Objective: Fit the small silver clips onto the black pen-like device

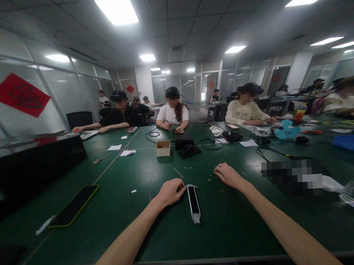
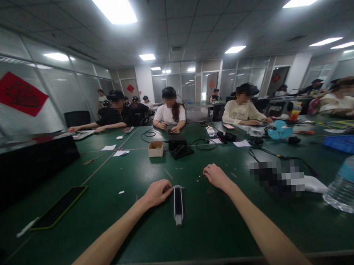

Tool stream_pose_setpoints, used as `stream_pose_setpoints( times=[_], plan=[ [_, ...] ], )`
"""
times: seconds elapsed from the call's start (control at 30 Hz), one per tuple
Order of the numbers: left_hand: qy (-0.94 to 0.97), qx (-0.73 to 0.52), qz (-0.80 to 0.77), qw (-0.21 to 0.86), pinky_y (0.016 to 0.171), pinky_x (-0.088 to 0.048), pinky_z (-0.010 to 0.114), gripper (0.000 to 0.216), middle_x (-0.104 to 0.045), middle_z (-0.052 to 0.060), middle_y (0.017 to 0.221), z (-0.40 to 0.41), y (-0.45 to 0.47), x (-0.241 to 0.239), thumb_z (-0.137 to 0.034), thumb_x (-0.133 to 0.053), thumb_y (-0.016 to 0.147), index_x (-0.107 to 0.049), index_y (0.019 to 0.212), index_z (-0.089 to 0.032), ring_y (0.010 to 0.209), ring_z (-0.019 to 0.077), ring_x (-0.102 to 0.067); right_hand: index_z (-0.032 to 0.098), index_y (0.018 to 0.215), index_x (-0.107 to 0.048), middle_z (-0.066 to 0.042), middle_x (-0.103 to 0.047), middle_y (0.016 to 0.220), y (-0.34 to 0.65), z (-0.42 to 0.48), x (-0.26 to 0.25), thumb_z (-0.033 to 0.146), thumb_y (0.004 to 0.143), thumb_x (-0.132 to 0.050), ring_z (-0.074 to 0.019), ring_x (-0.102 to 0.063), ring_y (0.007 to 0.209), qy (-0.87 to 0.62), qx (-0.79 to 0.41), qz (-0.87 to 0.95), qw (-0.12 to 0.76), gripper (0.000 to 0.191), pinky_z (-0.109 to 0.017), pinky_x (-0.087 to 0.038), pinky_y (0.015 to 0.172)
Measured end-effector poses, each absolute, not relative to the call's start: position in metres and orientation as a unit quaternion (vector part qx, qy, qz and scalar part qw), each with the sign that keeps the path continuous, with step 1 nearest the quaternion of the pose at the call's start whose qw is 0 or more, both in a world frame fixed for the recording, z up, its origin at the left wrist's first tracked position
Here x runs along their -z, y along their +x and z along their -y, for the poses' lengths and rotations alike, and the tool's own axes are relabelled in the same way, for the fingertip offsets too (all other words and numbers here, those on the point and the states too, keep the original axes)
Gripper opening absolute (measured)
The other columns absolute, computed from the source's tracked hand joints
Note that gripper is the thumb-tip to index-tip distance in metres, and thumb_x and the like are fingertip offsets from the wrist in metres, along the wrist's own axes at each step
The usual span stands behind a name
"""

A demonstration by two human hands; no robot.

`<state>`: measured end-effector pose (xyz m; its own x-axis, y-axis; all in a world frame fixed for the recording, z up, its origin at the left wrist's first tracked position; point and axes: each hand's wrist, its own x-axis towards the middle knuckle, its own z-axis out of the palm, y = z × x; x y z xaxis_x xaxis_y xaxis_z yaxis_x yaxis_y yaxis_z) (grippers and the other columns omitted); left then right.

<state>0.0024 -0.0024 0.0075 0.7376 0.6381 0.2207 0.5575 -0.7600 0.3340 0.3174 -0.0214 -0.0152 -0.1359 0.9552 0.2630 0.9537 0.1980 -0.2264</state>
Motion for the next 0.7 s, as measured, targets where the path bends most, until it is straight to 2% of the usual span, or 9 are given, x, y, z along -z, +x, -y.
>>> stream_pose_setpoints(
  times=[0.27,0.47,0.57,0.7],
  plan=[
    [0.905,-0.265,-0.324,0.079,0.078,-0.044,0.030,0.024,-0.056,0.005,0.106,0.009,0.002,-0.016,-0.033,-0.047,0.088,-0.055,0.106,-0.020,0.088,0.0180,-0.056,0.016,0.092,-0.056,-0.007,-0.057,0.090,0.256,0.046,-0.005,0.027,0.090,-0.039,-0.0178,-0.052,0.083,-0.561,-0.051,0.756,0.334,0.020,-0.032,-0.043,0.077],
    [0.919,-0.320,-0.226,0.041,0.079,-0.044,0.028,0.018,-0.060,0.005,0.099,0.005,0.006,-0.003,-0.029,-0.049,0.090,-0.057,0.102,-0.019,0.088,0.0156,-0.057,0.018,0.090,-0.055,-0.004,-0.056,0.083,0.194,0.069,-0.011,0.031,0.091,-0.039,-0.0148,-0.051,0.075,-0.488,-0.149,0.764,0.396,0.021,-0.027,-0.042,0.070],
    [0.908,-0.369,-0.196,0.016,0.075,-0.046,0.026,0.019,-0.061,0.005,0.091,0.004,0.008,0.001,-0.030,-0.046,0.092,-0.060,0.094,-0.017,0.081,0.0137,-0.058,0.017,0.088,-0.055,-0.002,-0.055,0.080,0.185,0.073,-0.011,0.033,0.091,-0.040,-0.0140,-0.050,0.072,-0.478,-0.178,0.756,0.410,0.022,-0.026,-0.042,0.068],
    [0.898,-0.410,-0.158,-0.007,0.072,-0.048,0.026,0.021,-0.062,0.005,0.088,0.004,0.009,0.001,-0.031,-0.045,0.092,-0.061,0.096,-0.017,0.078,0.0131,-0.058,0.017,0.087,-0.056,-0.002,-0.055,0.079,0.187,0.074,-0.011,0.034,0.091,-0.041,-0.0136,-0.050,0.070,-0.474,-0.196,0.749,0.420,0.022,-0.027,-0.041,0.066]
  ],
)
